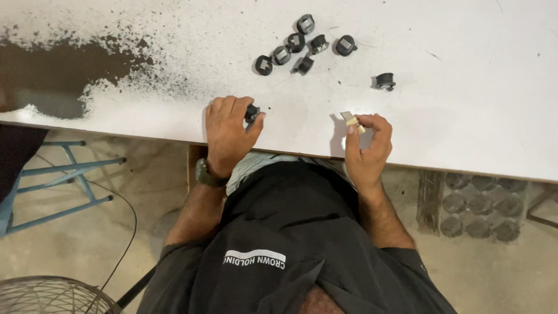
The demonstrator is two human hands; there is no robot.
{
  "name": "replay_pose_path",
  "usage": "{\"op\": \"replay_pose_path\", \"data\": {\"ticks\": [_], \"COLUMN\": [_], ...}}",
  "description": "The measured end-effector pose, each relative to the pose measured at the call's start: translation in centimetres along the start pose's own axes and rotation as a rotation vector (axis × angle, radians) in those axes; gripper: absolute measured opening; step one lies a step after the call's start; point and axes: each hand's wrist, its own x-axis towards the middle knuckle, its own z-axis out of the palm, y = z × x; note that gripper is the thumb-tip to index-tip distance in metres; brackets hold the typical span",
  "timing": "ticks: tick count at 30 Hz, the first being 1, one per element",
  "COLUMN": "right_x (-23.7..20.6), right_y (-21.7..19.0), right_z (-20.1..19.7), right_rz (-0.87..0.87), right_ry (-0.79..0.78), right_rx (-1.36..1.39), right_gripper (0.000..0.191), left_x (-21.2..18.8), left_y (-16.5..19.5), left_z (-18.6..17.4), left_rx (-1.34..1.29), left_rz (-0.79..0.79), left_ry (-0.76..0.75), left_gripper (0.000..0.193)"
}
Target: The person sits at a workbench assembling small black plastic housings, pressing metal bushings into each housing by hand and setting completed assemblies aside on the table. They pick up unassembled housings one at a time and work through the pile.
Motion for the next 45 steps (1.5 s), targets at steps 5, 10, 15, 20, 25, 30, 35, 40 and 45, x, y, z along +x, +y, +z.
{"op": "replay_pose_path", "data": {"ticks": [5,10,15,20,25,30,35,40,45], "right_x": [0.7,1.3,1.1,0.2,-0.1,-0.6,-1.7,-2.4,-2.7], "right_y": [-1.0,-1.9,-2.7,-4.1,-3.9,-3.1,-3.2,-3.3,-2.8], "right_z": [-0.5,-0.2,-0.9,-0.2,0.0,0.0,0.7,0.5,0.1], "right_rz": [-0.053,-0.129,-0.174,-0.256,-0.194,-0.185,-0.172,-0.143,-0.181], "right_ry": [-0.032,-0.099,-0.202,-0.325,-0.333,-0.322,-0.216,-0.219,-0.22], "right_rx": [-0.138,-0.243,-0.266,-0.243,-0.305,-0.337,-0.395,-0.411,-0.39], "right_gripper": [0.019,0.016,0.026,0.033,0.043,0.043,0.04,0.041,0.044], "left_x": [-0.6,-0.3,-0.2,-0.6,-0.7,0.1,0.1,-1.4,-2.5], "left_y": [-0.7,1.8,2.5,3.5,4.1,4.6,4.9,5.5,6.0], "left_z": [-0.2,1.3,1.3,1.7,2.7,2.8,2.5,2.8,3.1], "left_rx": [-0.299,-0.506,-0.445,-0.448,-0.409,-0.32,-0.309,-0.293,-0.345], "left_rz": [-0.112,0.149,0.25,0.219,0.302,0.432,0.467,0.44,0.286], "left_ry": [-0.247,-0.267,-0.298,-0.307,-0.27,-0.239,-0.243,-0.137,-0.123], "left_gripper": [0.03,0.035,0.042,0.034,0.021,0.02,0.027,0.023,0.024]}}
